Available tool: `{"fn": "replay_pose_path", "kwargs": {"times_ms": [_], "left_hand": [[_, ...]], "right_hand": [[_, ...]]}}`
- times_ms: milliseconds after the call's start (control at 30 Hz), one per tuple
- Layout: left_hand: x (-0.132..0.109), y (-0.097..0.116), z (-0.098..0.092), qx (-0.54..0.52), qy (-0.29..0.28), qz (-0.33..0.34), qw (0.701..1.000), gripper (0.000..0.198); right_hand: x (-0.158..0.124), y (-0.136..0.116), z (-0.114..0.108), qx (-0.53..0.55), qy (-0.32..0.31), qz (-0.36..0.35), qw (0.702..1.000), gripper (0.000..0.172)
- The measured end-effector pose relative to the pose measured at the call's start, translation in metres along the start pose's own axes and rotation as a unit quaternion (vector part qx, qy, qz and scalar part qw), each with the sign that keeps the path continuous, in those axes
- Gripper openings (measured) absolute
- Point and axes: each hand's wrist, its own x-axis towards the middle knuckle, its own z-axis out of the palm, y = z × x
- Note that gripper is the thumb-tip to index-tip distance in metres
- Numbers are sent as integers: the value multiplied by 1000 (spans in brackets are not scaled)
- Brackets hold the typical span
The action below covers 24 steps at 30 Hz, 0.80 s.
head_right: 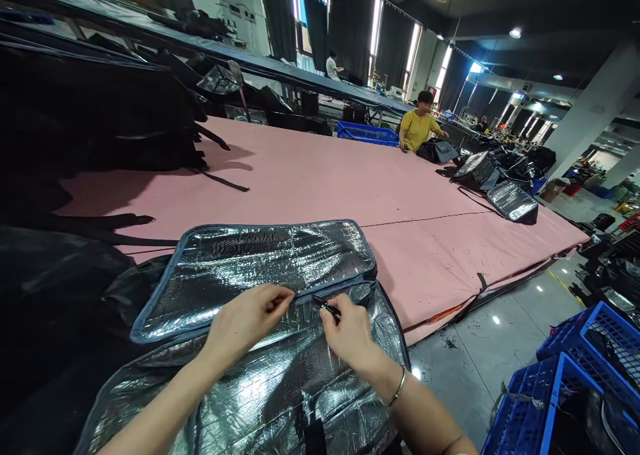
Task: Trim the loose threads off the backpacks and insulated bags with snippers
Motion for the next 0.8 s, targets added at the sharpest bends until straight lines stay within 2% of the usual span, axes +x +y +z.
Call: {"fn": "replay_pose_path", "kwargs": {"times_ms": [133,300,433,567,700,800], "left_hand": [[0,-7,-6,-57,-14,-38,998,39],[-5,-7,-2,-102,2,-49,994,41],[-8,-7,1,-136,9,-26,990,41],[-9,-6,-2,-171,12,-7,985,41],[-13,-7,-17,-209,-23,32,977,41],[-15,-13,-24,-202,-16,59,977,35]], "right_hand": [[5,-10,-3,0,-41,-8,999,19],[7,-17,3,-59,-46,-32,997,20],[7,-12,7,-60,-36,-47,996,19],[8,-8,5,-13,-33,-51,998,16],[13,-6,-9,17,-38,-30,999,17],[22,-5,-25,-38,-63,-55,996,18]]}}
